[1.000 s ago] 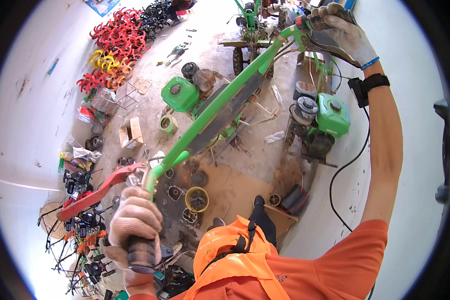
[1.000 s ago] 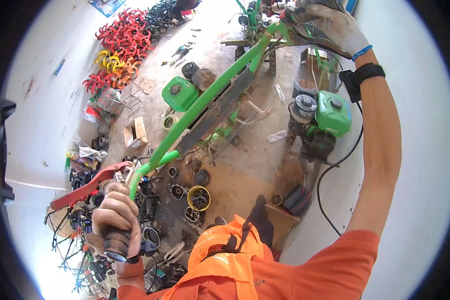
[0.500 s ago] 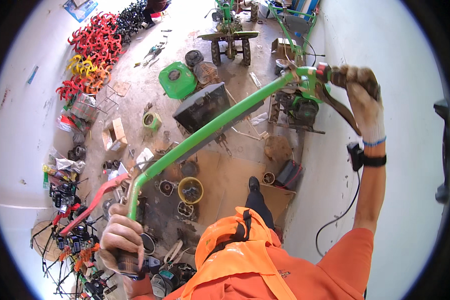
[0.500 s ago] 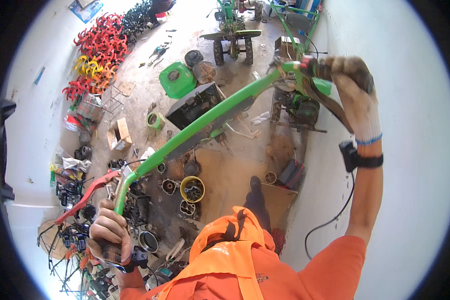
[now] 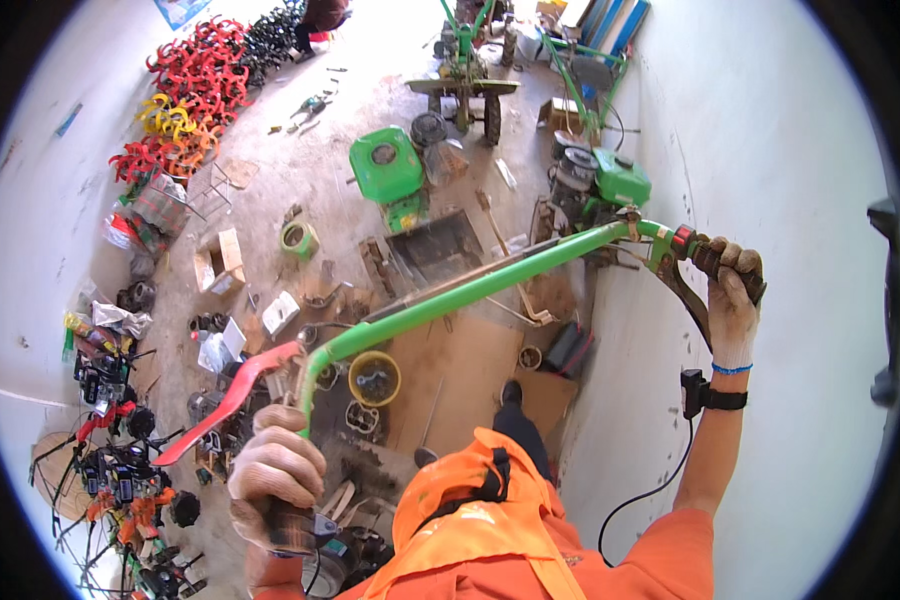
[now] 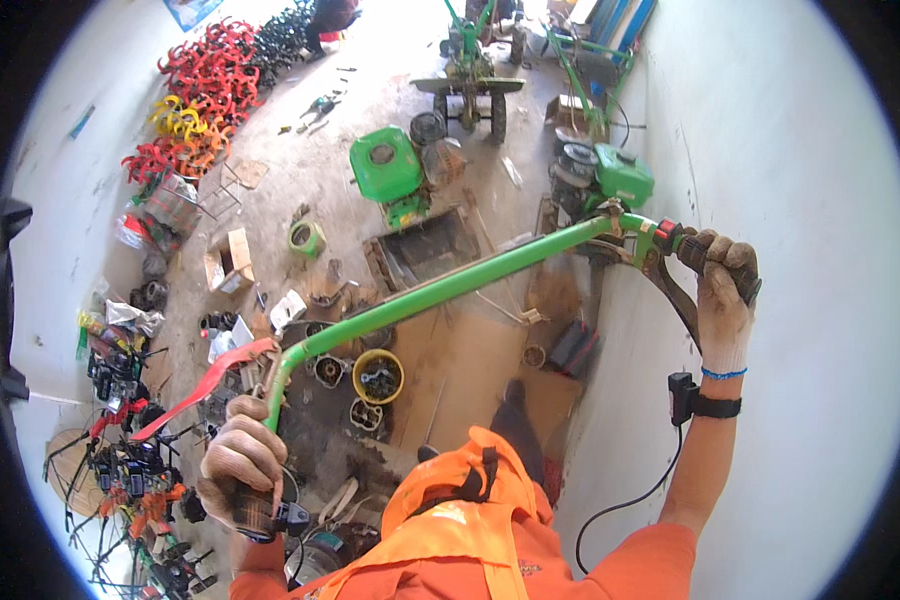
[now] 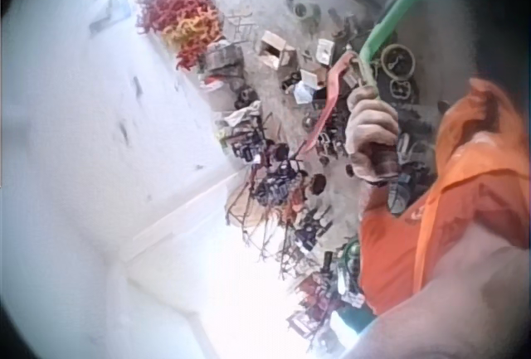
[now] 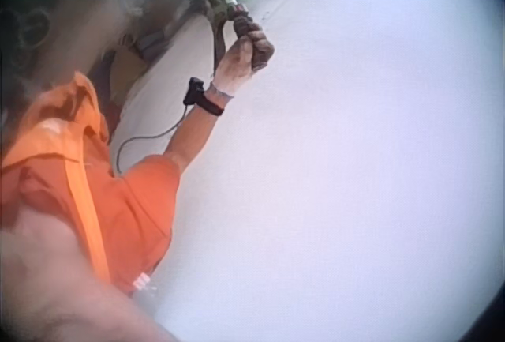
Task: The person assembles a green two-wheeled tractor by attaching the handlebar frame to the engine unit, tightening fasteners, and adjusting the engine components. The person then repositions the assembled unit within the workshop.
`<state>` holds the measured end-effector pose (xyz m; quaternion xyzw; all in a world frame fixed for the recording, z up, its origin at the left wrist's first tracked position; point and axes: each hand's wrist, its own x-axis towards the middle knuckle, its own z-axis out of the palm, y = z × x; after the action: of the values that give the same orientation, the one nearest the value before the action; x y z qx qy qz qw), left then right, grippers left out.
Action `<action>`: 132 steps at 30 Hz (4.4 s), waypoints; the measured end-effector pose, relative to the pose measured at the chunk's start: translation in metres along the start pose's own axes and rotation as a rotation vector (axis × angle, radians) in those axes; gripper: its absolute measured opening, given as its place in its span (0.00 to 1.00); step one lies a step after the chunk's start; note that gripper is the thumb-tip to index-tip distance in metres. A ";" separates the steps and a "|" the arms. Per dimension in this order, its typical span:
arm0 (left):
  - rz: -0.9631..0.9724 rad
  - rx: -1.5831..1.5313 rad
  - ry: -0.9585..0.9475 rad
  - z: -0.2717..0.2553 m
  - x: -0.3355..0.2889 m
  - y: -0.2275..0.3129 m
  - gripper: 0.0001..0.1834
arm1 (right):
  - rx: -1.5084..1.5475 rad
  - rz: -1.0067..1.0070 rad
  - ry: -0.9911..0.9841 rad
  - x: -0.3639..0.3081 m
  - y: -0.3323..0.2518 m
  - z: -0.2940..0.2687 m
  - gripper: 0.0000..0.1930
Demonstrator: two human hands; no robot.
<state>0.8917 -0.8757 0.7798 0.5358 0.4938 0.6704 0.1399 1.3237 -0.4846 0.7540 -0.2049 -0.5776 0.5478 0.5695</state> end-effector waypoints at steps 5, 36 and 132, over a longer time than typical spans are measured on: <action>0.043 0.055 0.008 0.047 0.030 0.003 0.40 | 0.046 -0.038 -0.248 0.077 0.023 -0.059 0.10; 0.072 -0.060 0.271 0.075 -0.073 0.045 0.37 | 0.161 -0.065 0.095 -0.044 -0.032 -0.072 0.13; 0.457 0.178 -0.595 0.050 0.004 0.052 0.12 | 0.206 0.063 0.269 0.023 -0.021 -0.105 0.09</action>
<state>0.9512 -0.8717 0.8211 0.8132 0.3558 0.4540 0.0771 1.4182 -0.4295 0.7561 -0.2352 -0.4301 0.5894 0.6421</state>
